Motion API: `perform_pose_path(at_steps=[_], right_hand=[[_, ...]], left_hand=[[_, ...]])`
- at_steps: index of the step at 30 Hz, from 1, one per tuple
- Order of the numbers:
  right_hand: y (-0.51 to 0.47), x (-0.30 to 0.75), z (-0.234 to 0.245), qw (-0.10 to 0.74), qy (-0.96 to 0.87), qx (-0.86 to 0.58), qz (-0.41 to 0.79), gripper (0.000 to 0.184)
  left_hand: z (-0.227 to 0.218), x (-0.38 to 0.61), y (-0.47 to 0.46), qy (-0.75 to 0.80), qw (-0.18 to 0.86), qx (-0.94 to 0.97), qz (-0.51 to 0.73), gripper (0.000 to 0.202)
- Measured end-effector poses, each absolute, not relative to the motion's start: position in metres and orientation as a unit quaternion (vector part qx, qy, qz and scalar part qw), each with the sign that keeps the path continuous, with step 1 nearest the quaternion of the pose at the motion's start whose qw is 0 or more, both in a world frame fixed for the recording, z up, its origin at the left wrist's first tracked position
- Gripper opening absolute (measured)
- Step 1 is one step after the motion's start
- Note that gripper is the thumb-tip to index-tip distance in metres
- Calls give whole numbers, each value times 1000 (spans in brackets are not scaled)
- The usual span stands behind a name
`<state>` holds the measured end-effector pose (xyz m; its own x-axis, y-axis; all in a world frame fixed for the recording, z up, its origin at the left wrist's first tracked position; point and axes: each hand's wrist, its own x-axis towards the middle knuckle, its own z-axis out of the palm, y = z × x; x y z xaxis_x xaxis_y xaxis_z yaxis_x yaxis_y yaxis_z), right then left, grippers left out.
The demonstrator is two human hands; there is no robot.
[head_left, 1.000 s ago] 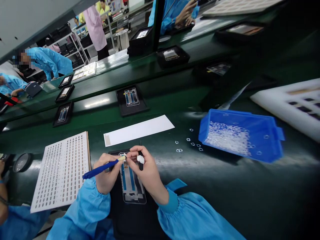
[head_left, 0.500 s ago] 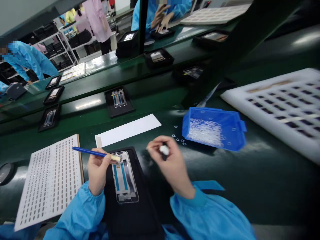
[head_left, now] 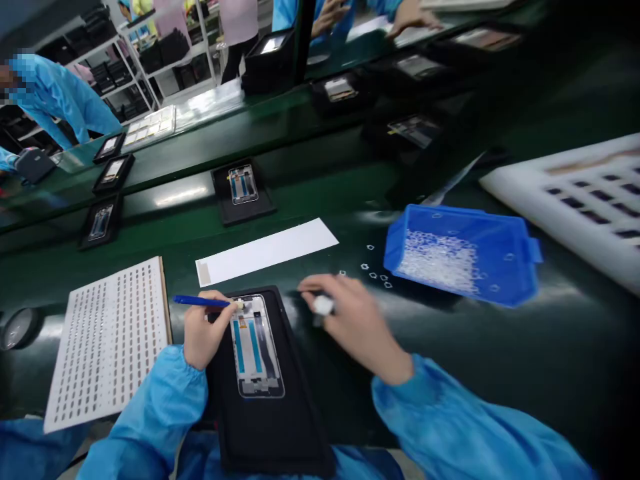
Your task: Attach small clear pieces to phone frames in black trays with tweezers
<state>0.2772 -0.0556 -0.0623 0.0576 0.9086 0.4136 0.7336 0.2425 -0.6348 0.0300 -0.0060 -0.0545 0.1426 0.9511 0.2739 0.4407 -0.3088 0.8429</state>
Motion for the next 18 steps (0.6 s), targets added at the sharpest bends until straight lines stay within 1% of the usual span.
perform_pose_path(at_steps=[3,7,9,14,18], right_hand=[[-42,236,-75,381,-710,-569,165,17],[-30,216,-89,382,-716,-569,129,16],[-33,214,-92,380,-715,-575,116,18],[-53,209,-92,364,-724,-569,141,32],[-62,207,-94,392,-712,-560,162,28]], left_hand=[[-59,33,-4,496,293,716,396,14],[-66,32,-2,491,295,726,380,13],[-68,30,-2,492,302,725,376,14],[-63,26,-8,477,294,752,347,14],[-61,25,-14,455,264,795,302,11]])
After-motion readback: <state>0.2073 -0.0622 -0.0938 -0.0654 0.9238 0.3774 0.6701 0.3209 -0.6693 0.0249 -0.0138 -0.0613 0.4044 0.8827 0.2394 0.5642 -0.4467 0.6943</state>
